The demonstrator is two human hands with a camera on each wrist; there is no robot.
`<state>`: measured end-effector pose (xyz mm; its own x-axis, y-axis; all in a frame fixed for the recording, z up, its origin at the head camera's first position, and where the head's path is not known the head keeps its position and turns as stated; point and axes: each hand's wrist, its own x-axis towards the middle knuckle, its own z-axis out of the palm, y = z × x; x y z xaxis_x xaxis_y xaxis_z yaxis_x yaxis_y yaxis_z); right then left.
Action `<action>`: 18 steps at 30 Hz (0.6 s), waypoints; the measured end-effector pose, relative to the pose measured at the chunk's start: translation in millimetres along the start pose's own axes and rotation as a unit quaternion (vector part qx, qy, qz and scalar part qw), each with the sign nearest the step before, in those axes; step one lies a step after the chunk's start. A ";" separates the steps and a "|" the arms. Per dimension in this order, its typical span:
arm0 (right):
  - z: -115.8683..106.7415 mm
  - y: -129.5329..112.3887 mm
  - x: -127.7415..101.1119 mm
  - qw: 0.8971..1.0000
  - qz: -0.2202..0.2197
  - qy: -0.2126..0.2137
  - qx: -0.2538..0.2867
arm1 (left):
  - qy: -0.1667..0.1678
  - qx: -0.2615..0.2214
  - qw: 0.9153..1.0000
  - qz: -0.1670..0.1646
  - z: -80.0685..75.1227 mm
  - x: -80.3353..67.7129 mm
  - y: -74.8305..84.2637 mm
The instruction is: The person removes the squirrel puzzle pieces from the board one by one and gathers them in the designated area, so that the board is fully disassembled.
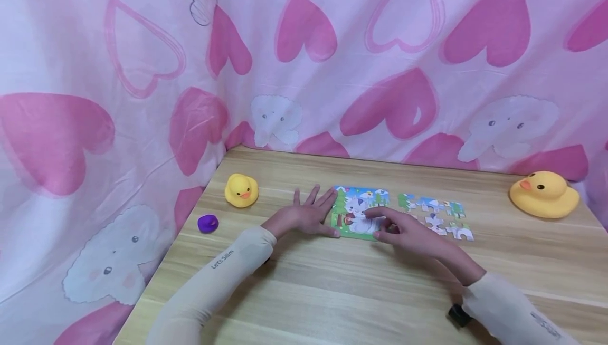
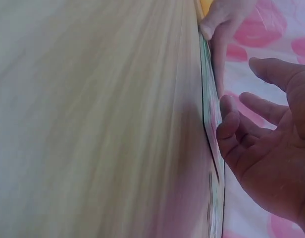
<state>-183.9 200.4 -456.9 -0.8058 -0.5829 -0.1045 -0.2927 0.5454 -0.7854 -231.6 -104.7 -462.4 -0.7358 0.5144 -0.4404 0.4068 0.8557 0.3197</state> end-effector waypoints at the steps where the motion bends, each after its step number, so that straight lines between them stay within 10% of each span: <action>1: 2.2 -1.4 2.9 1.000 -0.001 -0.007 0.000 | 0.000 0.002 1.000 -0.001 0.7 0.7 -0.2; 18: 20.2 -16.4 32.0 0.999 -0.006 -0.018 -0.032 | 0.008 0.013 1.000 -0.011 4.4 4.9 -1.8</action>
<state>-194.4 160.6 -459.6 -0.7832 -0.6104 -0.1186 -0.3352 0.5751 -0.7462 -233.5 -103.5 -468.8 -0.7531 0.4954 -0.4329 0.4052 0.8677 0.2880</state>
